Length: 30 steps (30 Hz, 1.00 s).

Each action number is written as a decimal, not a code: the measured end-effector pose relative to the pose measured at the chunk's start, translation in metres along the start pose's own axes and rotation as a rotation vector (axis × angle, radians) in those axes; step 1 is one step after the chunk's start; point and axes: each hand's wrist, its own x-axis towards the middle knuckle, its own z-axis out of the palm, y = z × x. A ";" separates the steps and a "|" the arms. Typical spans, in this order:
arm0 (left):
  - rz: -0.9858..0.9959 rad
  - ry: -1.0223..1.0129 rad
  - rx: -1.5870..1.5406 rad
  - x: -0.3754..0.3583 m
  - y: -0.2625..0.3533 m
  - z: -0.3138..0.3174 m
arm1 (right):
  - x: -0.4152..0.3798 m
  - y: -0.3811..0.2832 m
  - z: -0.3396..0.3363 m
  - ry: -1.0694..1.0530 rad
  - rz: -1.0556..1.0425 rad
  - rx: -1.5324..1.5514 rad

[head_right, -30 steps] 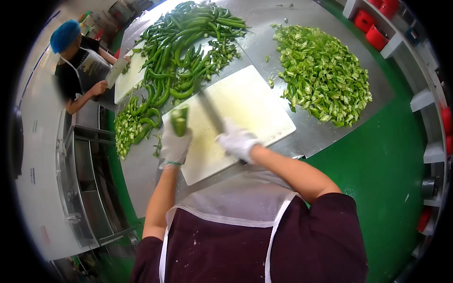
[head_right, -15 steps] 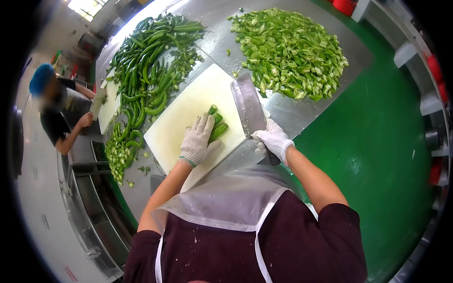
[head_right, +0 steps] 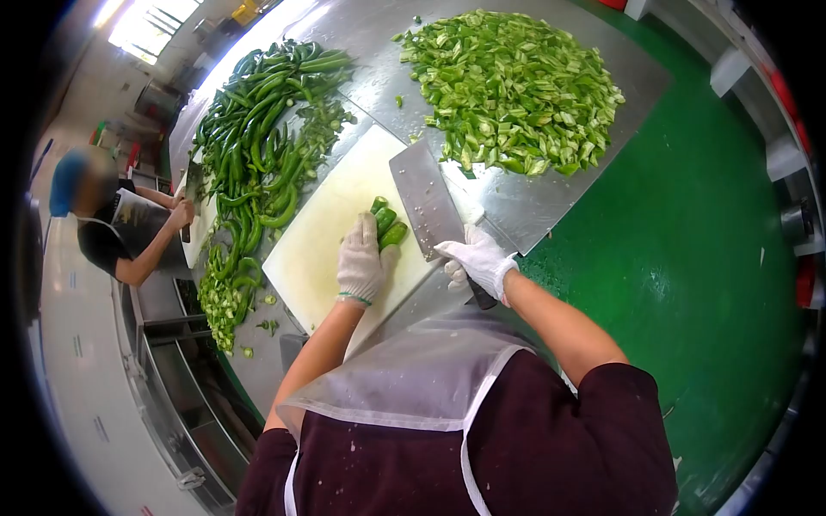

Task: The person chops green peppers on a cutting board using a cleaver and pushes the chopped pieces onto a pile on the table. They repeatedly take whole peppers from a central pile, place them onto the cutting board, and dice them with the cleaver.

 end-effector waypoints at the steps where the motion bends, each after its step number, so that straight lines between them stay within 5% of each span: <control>1: -0.015 -0.016 -0.012 0.001 0.003 -0.004 | 0.002 0.002 -0.001 0.002 0.006 0.001; 14: 0.016 -0.017 0.020 0.004 -0.010 0.001 | 0.016 0.023 0.009 0.019 0.093 0.115; 30: 0.016 0.057 -0.051 0.010 -0.015 0.001 | 0.018 0.030 0.024 0.117 -0.087 -0.101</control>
